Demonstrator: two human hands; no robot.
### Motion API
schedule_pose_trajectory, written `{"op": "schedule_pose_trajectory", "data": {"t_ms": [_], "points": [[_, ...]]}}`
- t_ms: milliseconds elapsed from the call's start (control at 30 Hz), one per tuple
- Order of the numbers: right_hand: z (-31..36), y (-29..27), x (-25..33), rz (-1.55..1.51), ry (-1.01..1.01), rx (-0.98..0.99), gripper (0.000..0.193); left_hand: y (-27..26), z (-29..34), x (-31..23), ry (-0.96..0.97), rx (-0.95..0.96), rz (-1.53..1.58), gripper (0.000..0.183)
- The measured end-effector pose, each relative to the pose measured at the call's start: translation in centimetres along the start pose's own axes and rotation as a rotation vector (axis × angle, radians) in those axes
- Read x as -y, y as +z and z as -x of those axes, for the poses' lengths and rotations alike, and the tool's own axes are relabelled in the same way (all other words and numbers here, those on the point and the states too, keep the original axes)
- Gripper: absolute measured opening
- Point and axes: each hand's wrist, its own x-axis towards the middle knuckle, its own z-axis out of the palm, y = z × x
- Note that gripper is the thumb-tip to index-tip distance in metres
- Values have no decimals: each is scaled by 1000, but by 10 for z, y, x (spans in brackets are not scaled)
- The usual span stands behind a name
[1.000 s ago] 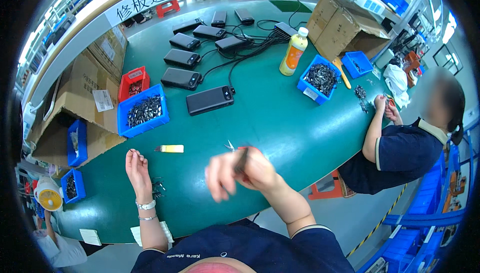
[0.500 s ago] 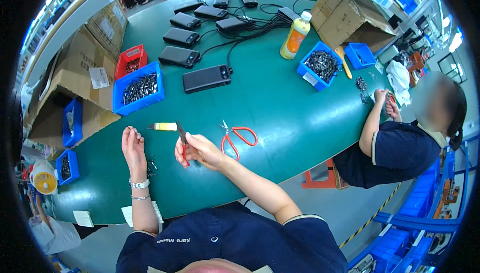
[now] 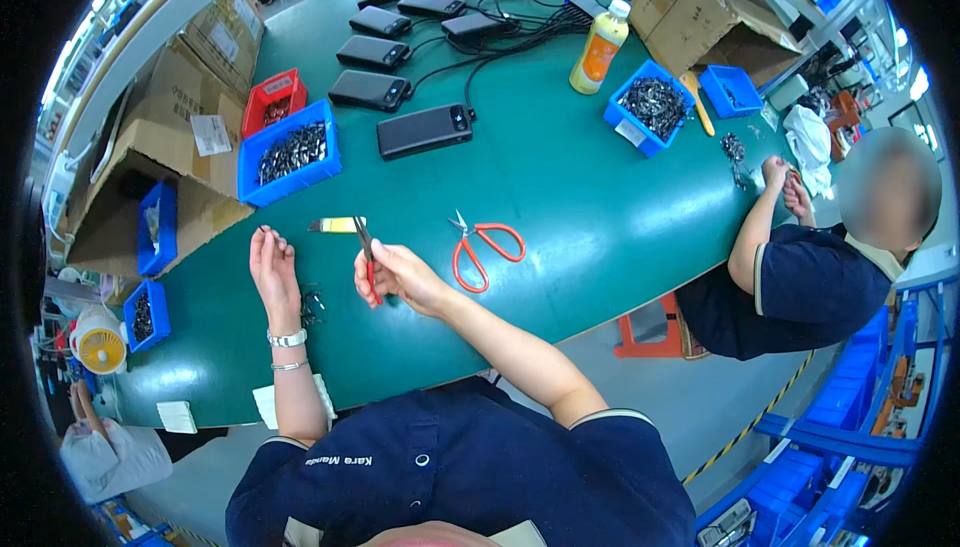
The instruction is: Using pliers to manipulate and join small plastic and wire components at a factory workstation.
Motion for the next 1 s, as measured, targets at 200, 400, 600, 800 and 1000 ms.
{"op": "schedule_pose_trajectory", "data": {"t_ms": [200, 400, 600, 800, 1000], "points": [[-1, -8, -1, 19, 5, -31, 49, 5, -1, 1, -11, -16, 47, 15], [-8, 0, 3, 37, -34, -96, 47, 6, -1, -4, -2, 28, 7, 17], [2, 7, -2, 72, 36, -246, 46, 1, 7, 6, -61, 72, -93, 16], [22, 22, 1, 254, 47, -284, 47, -12, 27, -22, -85, 269, -462, 14], [-8, 18, 2, 444, 8, -312, 46, -2, 13, -42, -51, 362, -392, 15]]}}
